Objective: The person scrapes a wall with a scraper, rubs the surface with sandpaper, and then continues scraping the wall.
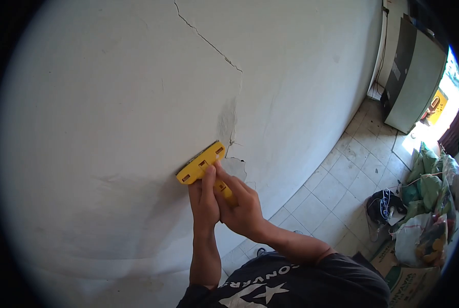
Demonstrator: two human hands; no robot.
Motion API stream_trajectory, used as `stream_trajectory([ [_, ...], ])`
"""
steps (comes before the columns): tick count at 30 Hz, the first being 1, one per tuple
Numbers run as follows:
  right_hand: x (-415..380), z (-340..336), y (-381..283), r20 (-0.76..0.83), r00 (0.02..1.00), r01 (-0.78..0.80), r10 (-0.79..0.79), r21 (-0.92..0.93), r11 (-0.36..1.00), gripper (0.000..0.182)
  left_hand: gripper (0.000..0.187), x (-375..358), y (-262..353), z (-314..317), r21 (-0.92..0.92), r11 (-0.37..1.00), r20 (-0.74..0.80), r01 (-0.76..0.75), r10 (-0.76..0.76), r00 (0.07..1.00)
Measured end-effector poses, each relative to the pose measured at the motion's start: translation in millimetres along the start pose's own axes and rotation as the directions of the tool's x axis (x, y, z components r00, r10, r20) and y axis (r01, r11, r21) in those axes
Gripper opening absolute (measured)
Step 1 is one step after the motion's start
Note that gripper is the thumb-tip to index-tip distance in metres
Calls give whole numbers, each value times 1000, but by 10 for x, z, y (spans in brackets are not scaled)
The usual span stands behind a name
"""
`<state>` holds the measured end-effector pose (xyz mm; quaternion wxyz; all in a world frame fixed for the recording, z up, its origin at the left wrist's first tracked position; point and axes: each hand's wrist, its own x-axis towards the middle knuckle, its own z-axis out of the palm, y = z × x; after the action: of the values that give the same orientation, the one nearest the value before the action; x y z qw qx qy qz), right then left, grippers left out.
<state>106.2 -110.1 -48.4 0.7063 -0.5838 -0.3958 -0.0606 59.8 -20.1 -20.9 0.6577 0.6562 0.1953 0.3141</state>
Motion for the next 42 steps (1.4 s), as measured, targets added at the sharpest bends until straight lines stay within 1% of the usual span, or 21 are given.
stream_trajectory([
  [2,-20,-23,76,63,994,-91,87,58,994,57,35,23,-31,1,33,999,45,-12,11,999],
  [3,-84,-27,53,64,994,-92,92,-8,996,56,34,-65,-104,42,-11,1000,-31,-27,27,999],
  [6,-85,-20,21,66,994,-91,91,-11,996,47,33,-42,-177,115,-117,989,-100,-92,80,992],
  [8,75,0,53,44,997,-57,58,-22,998,47,33,120,25,85,-2,997,-40,-83,83,996],
  [10,231,-18,28,-31,999,13,-11,72,997,57,31,159,233,156,-66,998,31,19,-17,999],
  [11,212,-80,6,41,997,-73,70,58,996,57,31,138,149,163,-72,997,35,17,-14,999],
  [13,9,-85,67,45,998,-52,50,29,998,56,33,53,-69,158,-51,996,-75,-69,65,995],
  [16,104,-24,80,2,999,32,-32,4,999,57,34,98,3,215,-91,988,-136,-121,109,985],
  [17,225,-41,12,-10,1000,29,-29,32,999,57,35,148,109,170,-66,995,-65,-68,64,996],
  [20,225,-68,30,-31,998,55,-53,70,996,57,34,129,123,183,-78,996,-14,-51,50,999],
  [22,14,-105,66,64,996,-56,56,10,998,56,34,26,-36,216,-85,993,-58,-88,83,995],
  [24,73,-63,136,34,999,24,-24,12,1000,55,35,26,-66,276,-147,983,-149,-114,92,985],
  [26,293,-92,-5,-13,997,73,-72,28,997,54,35,160,79,224,-96,988,-138,-117,103,985],
  [28,357,-123,-39,-15,997,72,-71,67,995,54,35,205,344,257,-65,996,39,-53,56,998],
  [30,268,-139,3,35,999,-13,12,31,999,55,35,163,173,276,-42,993,5,-108,109,994],
  [32,253,-95,34,28,1000,2,-4,57,998,55,36,143,-4,256,-64,985,-88,-161,156,984],
  [34,370,-87,-31,5,999,43,-43,59,997,56,35,198,263,298,-59,989,-96,-137,131,987],
  [36,412,-101,-74,-38,997,72,-69,86,994,58,35,246,500,310,-31,1000,-11,-7,7,1000],
  [39,303,-164,-22,58,998,12,-17,82,997,57,39,153,156,286,-14,991,-63,-131,130,990],
  [40,355,-162,-19,53,998,26,-30,84,996,57,41,147,106,295,-31,982,-90,-185,181,979],
  [42,414,-150,-21,23,992,123,-125,64,990,57,41,200,247,348,-57,984,-85,-167,162,983],
])
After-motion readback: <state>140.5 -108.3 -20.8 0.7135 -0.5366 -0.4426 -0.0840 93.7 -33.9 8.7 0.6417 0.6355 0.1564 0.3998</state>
